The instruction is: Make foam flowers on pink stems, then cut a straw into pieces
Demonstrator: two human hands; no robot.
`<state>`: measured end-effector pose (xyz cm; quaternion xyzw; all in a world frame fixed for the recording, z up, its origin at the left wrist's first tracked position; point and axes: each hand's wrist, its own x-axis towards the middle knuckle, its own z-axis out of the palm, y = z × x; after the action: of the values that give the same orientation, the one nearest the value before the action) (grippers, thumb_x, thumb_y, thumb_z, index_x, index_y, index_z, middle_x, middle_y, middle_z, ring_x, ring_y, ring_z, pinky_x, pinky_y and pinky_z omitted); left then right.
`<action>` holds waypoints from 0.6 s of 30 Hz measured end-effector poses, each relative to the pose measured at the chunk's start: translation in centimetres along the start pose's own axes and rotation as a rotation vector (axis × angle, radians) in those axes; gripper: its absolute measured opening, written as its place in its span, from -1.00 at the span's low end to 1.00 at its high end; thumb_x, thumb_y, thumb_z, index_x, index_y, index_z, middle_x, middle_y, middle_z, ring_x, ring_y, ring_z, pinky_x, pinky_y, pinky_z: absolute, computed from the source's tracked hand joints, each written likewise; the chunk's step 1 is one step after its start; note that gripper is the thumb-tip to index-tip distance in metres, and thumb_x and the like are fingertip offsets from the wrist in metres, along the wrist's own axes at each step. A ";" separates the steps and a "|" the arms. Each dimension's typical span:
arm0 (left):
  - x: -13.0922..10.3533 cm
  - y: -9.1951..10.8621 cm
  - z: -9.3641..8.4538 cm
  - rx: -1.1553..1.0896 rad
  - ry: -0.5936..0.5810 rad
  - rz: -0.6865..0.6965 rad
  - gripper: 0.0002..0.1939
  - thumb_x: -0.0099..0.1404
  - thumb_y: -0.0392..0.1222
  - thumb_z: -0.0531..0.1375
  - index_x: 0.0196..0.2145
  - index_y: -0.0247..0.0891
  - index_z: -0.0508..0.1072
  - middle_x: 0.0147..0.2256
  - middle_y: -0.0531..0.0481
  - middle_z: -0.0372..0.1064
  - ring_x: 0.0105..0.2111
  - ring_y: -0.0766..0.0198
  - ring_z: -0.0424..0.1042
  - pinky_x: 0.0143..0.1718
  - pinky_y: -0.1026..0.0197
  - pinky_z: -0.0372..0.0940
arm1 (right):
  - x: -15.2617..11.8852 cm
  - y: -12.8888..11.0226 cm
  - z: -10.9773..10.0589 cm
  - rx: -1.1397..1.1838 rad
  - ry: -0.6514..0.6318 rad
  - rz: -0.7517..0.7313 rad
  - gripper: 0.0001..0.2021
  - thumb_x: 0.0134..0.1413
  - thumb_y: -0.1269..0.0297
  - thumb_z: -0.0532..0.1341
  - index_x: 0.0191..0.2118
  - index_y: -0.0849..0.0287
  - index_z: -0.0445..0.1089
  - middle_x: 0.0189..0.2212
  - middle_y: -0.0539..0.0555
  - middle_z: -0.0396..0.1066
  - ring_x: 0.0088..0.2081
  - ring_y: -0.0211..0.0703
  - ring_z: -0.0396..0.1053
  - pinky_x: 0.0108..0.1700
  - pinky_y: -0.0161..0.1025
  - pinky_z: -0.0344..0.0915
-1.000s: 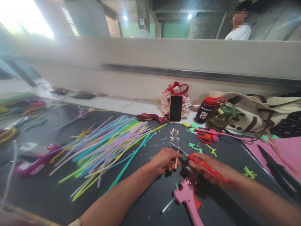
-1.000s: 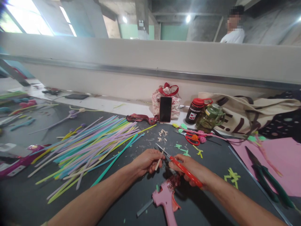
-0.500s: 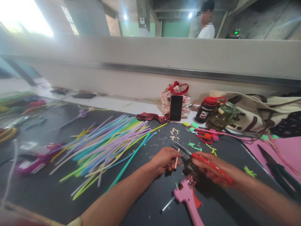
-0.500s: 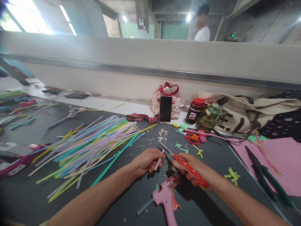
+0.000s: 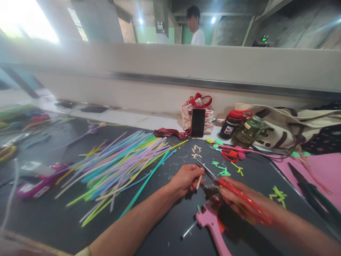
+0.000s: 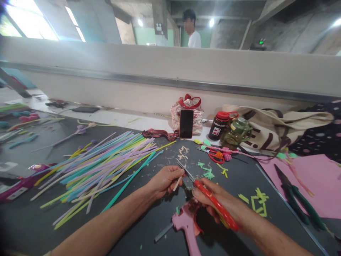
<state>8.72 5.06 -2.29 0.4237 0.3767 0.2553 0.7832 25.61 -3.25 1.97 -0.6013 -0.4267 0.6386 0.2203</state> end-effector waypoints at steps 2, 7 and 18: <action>0.0 0.0 0.0 0.003 -0.011 -0.005 -0.80 0.02 -0.11 0.14 -0.51 -0.35 0.31 -0.74 0.15 0.23 -0.87 0.55 0.03 -0.85 0.45 -0.12 | -0.1 -0.5 0.4 0.019 0.034 0.072 -0.64 -0.13 -0.06 0.18 -0.27 0.04 0.18 -0.63 -0.17 0.12 -0.72 -0.50 0.05 -0.75 -0.55 -0.03; 0.4 -0.2 -0.3 0.011 -0.011 -0.055 -0.81 0.02 -0.13 0.13 -0.52 -0.34 0.31 -0.73 0.14 0.24 -0.86 0.55 0.05 -0.84 0.45 -0.12 | 0.3 -1.3 0.1 0.112 -0.009 0.113 -0.70 -0.10 0.04 0.20 -0.34 0.07 0.13 -0.66 -0.20 0.05 -0.75 -0.54 -0.08 -0.77 -0.59 -0.21; 0.8 -0.3 -0.7 0.044 -0.007 -0.151 -0.89 -0.01 -0.24 0.11 -0.49 -0.35 0.33 -0.69 0.11 0.28 -0.82 0.52 0.11 -0.81 0.44 -0.02 | 3.3 -1.0 -1.5 0.044 -0.028 0.137 -0.75 -0.06 0.07 0.16 -0.39 0.08 0.12 -0.68 -0.23 0.00 -0.79 -0.55 -0.15 -0.79 -0.56 -0.28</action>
<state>8.67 5.83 -3.15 0.4120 0.4104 0.1854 0.7921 26.19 0.31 1.01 -0.6152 -0.3737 0.6695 0.1832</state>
